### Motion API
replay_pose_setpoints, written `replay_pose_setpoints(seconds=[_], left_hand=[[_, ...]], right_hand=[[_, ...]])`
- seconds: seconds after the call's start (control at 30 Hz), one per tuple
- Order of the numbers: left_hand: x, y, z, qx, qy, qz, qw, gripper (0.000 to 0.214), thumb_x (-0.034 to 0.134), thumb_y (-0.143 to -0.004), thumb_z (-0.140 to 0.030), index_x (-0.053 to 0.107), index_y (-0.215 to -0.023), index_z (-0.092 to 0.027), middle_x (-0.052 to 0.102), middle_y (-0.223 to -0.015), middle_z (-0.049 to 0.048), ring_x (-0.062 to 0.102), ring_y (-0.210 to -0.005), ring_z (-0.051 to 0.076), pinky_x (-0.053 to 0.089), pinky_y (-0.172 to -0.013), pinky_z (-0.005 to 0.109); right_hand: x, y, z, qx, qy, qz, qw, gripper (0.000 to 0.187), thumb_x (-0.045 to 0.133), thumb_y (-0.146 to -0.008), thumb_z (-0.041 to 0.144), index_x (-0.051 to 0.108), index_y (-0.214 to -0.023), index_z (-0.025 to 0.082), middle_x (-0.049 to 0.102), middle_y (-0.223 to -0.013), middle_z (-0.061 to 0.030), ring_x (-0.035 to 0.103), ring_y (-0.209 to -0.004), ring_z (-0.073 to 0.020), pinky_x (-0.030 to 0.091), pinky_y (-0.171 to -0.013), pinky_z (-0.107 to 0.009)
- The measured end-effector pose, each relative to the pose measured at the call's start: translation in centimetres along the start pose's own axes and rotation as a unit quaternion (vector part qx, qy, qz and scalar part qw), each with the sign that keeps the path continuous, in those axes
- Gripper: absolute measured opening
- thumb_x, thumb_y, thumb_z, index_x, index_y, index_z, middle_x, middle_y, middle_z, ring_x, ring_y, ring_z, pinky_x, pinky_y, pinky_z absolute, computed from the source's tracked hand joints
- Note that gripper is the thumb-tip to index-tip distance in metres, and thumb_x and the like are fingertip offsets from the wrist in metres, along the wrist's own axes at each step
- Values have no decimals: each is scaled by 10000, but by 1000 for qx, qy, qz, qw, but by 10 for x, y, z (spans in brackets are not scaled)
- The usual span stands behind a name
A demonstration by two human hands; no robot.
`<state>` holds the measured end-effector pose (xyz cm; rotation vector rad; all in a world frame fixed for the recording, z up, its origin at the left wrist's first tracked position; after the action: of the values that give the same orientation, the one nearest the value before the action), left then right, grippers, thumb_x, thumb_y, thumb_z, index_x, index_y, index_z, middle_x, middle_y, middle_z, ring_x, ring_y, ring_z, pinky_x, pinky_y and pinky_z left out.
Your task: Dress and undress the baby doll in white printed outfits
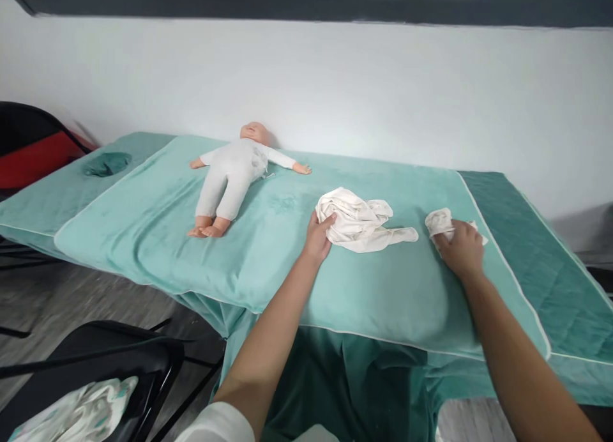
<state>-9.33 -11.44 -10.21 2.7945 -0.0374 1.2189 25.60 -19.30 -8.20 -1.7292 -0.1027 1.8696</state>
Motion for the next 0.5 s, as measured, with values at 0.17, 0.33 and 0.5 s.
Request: replay_pose_setpoints(seconds=[0.17,0.33,0.5], left_hand=[[0,0,1,-6,-11,-28,1000,362,806,-797,-288,673,-1118,-188,759,-1165,90,697,-1161,226,502,-1111,378],[9,-13,-11,-21,-40,-99,994,230,696,-882,-332,710,-1044,-169,753,-1182,121,666,-1215,242,468,-1131,391],[47,-18,-56,77,-249,-39,965,172,645,-883,-335,726,-933,-191,758,-1042,57,662,-1115,242,466,-1066,345]], right_hand=[[28,6,10,18,-84,4,996,619,555,-815,505,563,-1324,152,543,-1417,-213,487,-1295,-452,364,-1068,-660],[-12,2,-12,-4,-187,35,982,666,612,-785,466,462,-1367,179,488,-1416,-288,449,-1345,-475,376,-1068,-631],[-68,6,13,-5,-173,28,984,634,655,-809,449,498,-1340,141,488,-1406,-308,464,-1352,-479,434,-1062,-607]])
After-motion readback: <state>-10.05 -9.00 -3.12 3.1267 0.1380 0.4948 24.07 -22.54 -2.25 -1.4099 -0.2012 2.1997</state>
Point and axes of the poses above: each hand's wrist, its own y-axis away from the middle knuckle, its own x-axis out of the palm, z = x × y, the point moved 1 cm from there along -y, towards the middle knuckle
